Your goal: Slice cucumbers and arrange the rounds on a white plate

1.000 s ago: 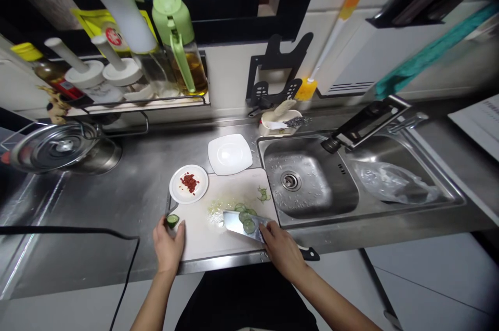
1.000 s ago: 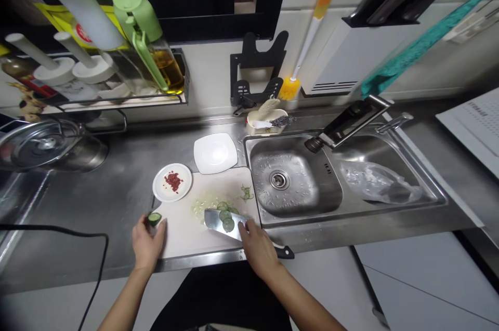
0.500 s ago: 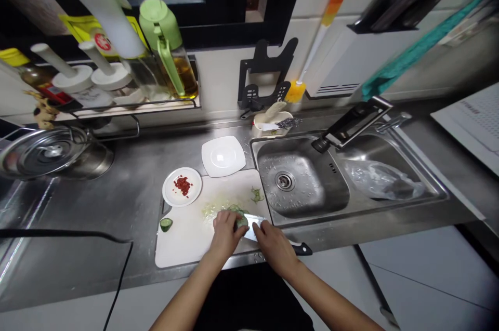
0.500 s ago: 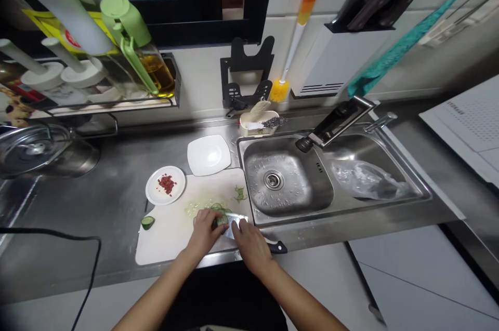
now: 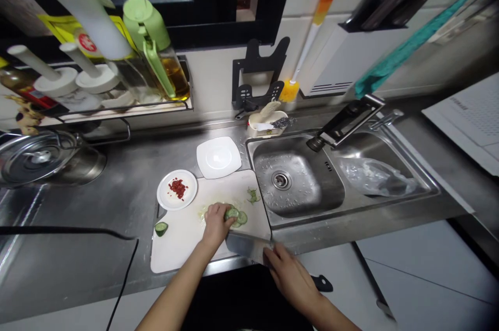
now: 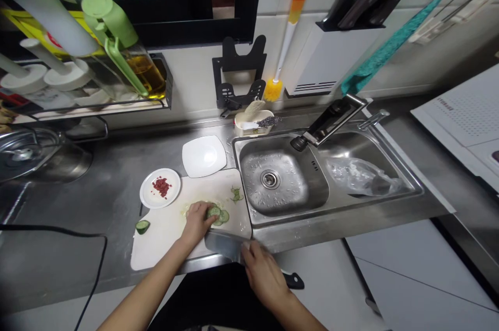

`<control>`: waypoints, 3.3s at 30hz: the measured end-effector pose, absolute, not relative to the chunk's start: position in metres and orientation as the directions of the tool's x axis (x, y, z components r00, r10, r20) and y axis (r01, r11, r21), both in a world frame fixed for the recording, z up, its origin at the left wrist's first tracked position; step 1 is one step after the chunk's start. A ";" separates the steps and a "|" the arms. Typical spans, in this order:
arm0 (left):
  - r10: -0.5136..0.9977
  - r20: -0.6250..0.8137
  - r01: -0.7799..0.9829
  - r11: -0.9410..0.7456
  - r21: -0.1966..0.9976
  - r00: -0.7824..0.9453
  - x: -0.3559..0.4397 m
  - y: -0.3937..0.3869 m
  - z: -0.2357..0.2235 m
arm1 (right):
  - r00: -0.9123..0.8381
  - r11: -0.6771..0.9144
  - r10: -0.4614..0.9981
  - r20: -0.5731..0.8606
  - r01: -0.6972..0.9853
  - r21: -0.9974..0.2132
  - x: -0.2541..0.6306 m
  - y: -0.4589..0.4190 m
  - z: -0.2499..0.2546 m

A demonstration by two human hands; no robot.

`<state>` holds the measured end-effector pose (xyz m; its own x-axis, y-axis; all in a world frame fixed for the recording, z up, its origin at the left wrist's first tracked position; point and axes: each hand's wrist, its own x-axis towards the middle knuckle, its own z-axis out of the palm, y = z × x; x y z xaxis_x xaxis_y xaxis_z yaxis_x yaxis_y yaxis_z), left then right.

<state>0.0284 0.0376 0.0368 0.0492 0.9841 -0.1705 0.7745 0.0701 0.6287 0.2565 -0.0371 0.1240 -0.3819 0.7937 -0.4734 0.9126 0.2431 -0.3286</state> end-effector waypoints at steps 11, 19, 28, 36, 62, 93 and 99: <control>0.979 -0.203 0.653 0.161 0.740 -0.011 0.027 0.031 0.049 | -0.326 0.072 0.772 -0.545 0.898 -0.435 0.264 -0.048 0.124; 0.925 -0.330 0.470 0.379 0.797 -0.186 -0.022 0.012 0.051 | -0.366 0.070 0.762 -0.534 0.866 -0.494 0.236 -0.037 0.119; 0.962 -0.222 0.573 0.272 0.773 -0.157 -0.035 0.024 0.041 | -0.308 0.127 0.704 -0.639 0.941 -0.313 0.201 -0.022 0.117; 0.973 0.062 0.757 0.133 0.639 -0.224 -0.036 0.001 0.021 | -0.304 0.173 0.657 -0.690 0.952 -0.254 0.191 -0.022 0.116; 0.943 0.137 0.793 0.170 0.585 -0.304 -0.027 -0.018 0.002 | -0.355 0.345 0.670 -0.652 0.926 -0.150 0.145 -0.001 0.128; 0.933 0.019 0.740 0.274 0.614 -0.360 -0.024 -0.010 0.016 | -0.298 0.219 0.611 -0.734 0.954 -0.204 0.171 -0.019 0.124; 0.882 -0.085 0.663 0.408 0.627 -0.463 -0.020 0.004 0.027 | -0.263 0.177 0.567 -0.780 0.964 -0.196 0.182 -0.022 0.137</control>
<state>-0.0196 0.0040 0.0268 -0.4629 0.8824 -0.0848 0.6632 0.4082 0.6273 0.1824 -0.0221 0.1374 -0.2629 0.5673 -0.7805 0.9645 0.1771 -0.1961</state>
